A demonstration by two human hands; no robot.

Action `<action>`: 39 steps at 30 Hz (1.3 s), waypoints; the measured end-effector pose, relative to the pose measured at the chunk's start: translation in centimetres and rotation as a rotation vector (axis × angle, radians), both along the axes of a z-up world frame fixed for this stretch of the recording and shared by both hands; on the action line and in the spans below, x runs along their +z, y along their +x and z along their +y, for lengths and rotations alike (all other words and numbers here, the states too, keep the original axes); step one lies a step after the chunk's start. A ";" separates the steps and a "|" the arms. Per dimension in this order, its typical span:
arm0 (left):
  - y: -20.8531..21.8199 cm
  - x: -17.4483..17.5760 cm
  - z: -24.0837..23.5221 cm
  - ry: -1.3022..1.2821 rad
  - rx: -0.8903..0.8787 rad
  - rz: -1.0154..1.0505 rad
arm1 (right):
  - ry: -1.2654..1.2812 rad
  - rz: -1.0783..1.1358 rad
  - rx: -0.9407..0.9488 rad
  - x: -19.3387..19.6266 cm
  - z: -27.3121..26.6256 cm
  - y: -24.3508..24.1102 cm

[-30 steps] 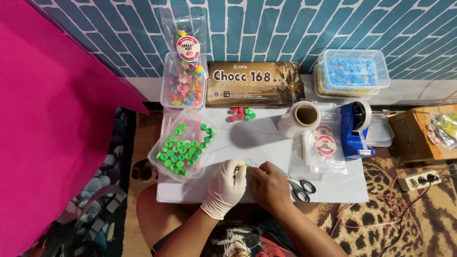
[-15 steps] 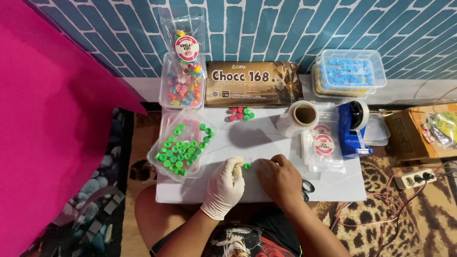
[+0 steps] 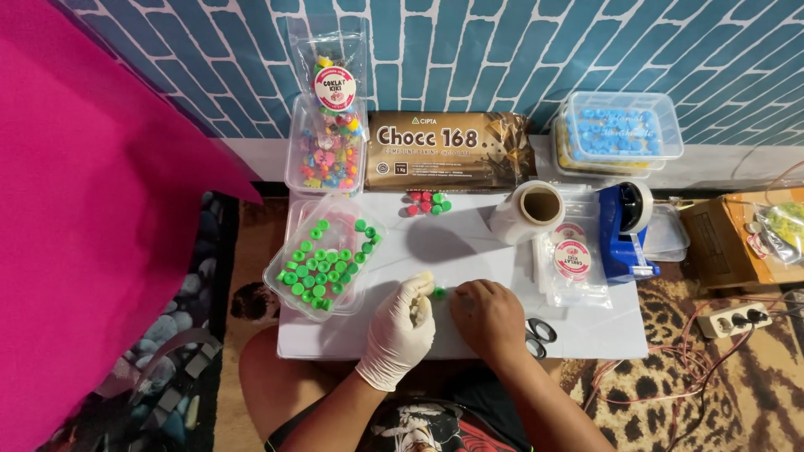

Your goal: The person cuts pieces of clear plastic wrap using scissors and individually wraps small green and multicolored items by hand.

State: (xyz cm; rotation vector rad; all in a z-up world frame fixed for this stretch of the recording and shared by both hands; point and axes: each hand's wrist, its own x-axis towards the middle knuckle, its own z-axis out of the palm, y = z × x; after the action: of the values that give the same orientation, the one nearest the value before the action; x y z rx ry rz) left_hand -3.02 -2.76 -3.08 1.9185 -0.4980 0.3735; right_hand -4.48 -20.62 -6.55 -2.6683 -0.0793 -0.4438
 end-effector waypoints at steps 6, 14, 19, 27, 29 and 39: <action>0.2 0.0 -0.1 -0.052 0.028 0.080 | 0.210 0.335 -0.171 1.2 0.6 0.2; -0.1 0.3 -0.3 0.088 0.012 0.027 | 0.426 0.283 -0.204 0.2 1.0 0.0; -0.6 1.3 -0.7 0.115 -0.040 0.041 | 0.522 0.350 -0.202 1.5 1.8 0.2; -1.0 1.6 -0.7 0.061 -0.111 0.130 | 0.602 0.325 -0.160 2.6 2.1 0.6; -1.0 1.7 -0.6 0.035 -0.141 0.143 | 0.526 0.427 -0.235 3.0 2.4 1.0; -0.9 0.6 0.0 -0.084 -0.156 0.338 | 0.494 0.548 -0.180 4.9 2.1 2.3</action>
State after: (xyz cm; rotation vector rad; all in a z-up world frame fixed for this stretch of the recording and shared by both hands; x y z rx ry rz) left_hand -3.92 -2.71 -2.51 1.8010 -0.3966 -0.0317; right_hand -2.23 -18.49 -1.62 -2.2181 0.3860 0.2077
